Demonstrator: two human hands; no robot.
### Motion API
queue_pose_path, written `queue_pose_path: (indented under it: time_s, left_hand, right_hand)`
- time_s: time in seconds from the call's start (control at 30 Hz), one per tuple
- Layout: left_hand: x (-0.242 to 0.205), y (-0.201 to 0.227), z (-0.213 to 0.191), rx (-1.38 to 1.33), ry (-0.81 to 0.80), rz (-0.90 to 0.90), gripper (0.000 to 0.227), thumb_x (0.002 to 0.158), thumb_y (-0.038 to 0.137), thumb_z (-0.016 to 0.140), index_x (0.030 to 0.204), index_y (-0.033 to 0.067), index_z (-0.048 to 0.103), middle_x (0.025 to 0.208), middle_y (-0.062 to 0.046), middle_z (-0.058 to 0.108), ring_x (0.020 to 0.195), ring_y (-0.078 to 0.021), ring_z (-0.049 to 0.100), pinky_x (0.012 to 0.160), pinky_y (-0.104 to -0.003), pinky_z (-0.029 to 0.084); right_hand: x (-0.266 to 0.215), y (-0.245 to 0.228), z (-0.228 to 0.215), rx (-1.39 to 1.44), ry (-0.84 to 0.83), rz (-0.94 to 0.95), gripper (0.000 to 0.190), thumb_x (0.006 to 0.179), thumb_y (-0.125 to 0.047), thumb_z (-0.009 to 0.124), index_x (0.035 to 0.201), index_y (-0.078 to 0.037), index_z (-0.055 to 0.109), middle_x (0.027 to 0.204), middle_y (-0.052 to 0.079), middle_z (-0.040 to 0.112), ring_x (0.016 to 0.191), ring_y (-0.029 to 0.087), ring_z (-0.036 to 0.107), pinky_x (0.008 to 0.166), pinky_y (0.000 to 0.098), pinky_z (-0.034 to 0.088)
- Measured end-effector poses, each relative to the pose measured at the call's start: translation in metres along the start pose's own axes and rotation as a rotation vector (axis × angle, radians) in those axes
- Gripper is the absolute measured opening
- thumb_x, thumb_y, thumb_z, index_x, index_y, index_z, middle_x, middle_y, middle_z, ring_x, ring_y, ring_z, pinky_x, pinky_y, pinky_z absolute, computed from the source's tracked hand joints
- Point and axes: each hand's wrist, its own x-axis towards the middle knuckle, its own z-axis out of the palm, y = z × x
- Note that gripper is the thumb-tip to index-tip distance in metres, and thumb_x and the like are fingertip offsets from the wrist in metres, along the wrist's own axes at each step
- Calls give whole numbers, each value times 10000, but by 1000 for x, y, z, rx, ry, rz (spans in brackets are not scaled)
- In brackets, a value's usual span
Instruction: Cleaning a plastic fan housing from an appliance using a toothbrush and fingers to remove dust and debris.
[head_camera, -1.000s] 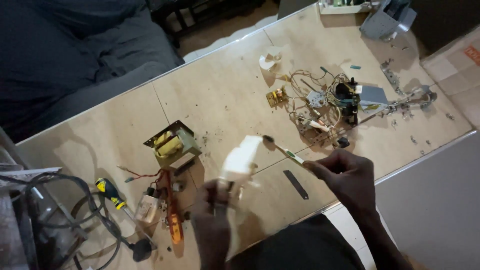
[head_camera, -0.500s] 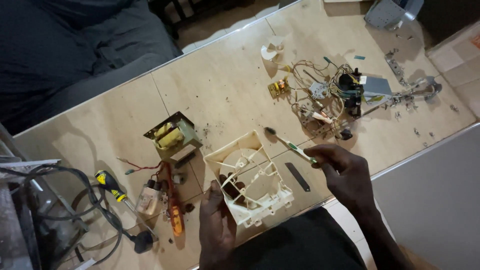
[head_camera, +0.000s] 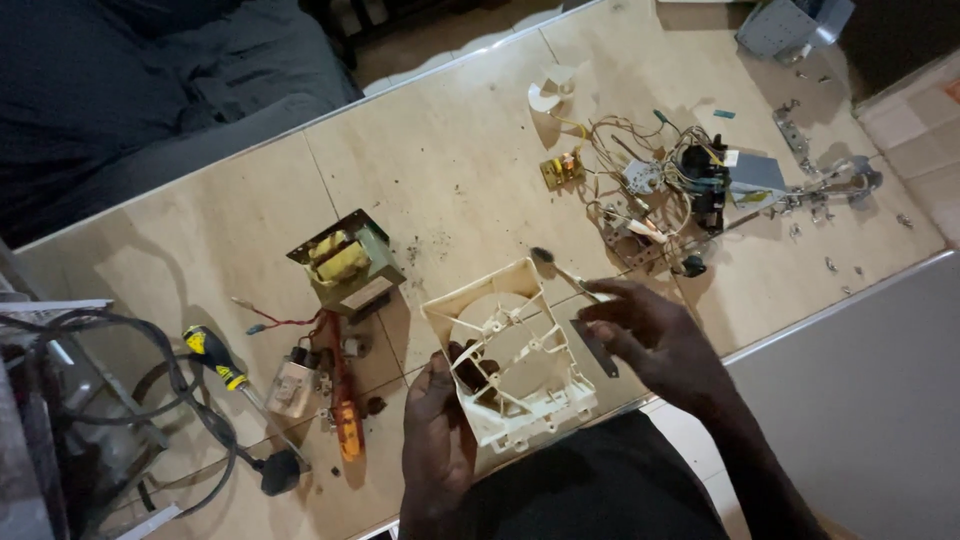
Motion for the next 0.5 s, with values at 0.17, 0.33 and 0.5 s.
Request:
queue_pose_path:
  time_s: [0.17, 0.33, 0.5]
  left_hand:
    - [-14, 17, 44, 302, 12, 80, 248, 1010, 177, 547, 1083, -17, 683, 957, -176, 746, 871, -281, 724, 821, -396, 577]
    - [16, 10, 18, 1044, 266, 218, 368, 1041, 326, 438, 999, 106, 730, 878, -60, 711, 844, -177, 640, 765, -329, 455]
    - [29, 8, 9, 1160, 298, 286, 376, 1027, 319, 546, 1297, 110, 705, 1176, -188, 745, 1160, -350, 703, 1017, -464, 548]
  right_hand:
    - [7, 13, 27, 15, -58, 29, 429, 876, -297, 705, 1239, -69, 715, 990, 104, 828, 723, 177, 790, 659, 314, 658]
    - [13, 38, 54, -84, 42, 26, 332, 913, -265, 692, 1182, -74, 732, 865, 81, 821, 629, 143, 763, 617, 292, 633]
    - [18, 55, 57, -165, 115, 11, 290, 925, -248, 751, 1197, -153, 779, 789, 136, 803, 704, 236, 793, 678, 368, 624]
